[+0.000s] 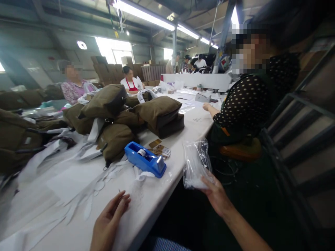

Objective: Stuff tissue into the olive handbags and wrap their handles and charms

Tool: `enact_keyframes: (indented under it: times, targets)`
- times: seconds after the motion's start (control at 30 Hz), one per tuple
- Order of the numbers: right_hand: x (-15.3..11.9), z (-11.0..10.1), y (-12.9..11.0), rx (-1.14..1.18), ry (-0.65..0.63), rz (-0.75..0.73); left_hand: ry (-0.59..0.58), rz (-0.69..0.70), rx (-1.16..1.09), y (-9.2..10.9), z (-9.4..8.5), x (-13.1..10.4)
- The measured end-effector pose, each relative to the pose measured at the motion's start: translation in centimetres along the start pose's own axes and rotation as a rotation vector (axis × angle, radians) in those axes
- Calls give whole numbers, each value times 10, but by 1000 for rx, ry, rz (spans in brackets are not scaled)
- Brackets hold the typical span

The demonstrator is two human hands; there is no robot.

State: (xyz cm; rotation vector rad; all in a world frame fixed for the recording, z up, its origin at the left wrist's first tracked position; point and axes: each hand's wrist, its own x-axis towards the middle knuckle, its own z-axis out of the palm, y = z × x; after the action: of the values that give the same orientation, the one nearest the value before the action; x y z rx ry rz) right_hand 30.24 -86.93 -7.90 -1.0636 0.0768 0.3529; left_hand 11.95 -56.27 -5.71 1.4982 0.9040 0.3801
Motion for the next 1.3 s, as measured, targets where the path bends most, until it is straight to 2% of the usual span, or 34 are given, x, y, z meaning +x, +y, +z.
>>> enact_keyframes:
  times: [0.07,0.17,0.27,0.37,0.43,0.5,0.57,0.67,0.73,0.8,0.87,0.97,1.03,1.1,1.17,1.23,1.3]
  targets:
    - [21,19,-4,26,31,-79,21,-18,56,-12,-2,5]
    - [53,44,-8,-42,-33,-126,6,-53,107,-20,-4,8]
    - [73,47,-2,-235,-3,-163,-12,-61,123,-22,-5,10]
    - [78,33,13,-536,94,-312,-7,-35,104,-24,-5,10]
    - [78,25,22,-828,49,-400,5,-5,58,-25,-3,8]
    - [79,23,26,-1009,-21,-419,14,39,3,-25,1,5]
    - [81,28,24,-1050,31,-421,16,93,-35,-24,3,3]
    - [77,43,11,-1055,254,-535,21,139,-79,-23,5,-1]
    - [69,57,4,-1051,274,-623,22,148,-117,-24,6,-3]
    - [56,73,2,-1037,168,-677,4,148,-173,-24,5,-7]
    - [41,95,8,-1027,-22,-780,-34,139,-234,-19,2,-10]
    - [20,137,30,-987,-438,-1079,-102,129,-262,1,-15,-15]
    - [9,169,50,-913,-748,-1202,-124,155,-209,21,-34,-14]
    - [1,197,74,-861,-984,-1172,-94,197,-138,40,-58,-4]
    - [-4,218,100,-846,-1142,-1076,-11,252,-54,53,-82,15]
    - [-7,228,124,-821,-1230,-1039,93,324,70,61,-107,42]
    - [-7,231,142,-787,-1232,-1047,193,387,198,68,-136,74]
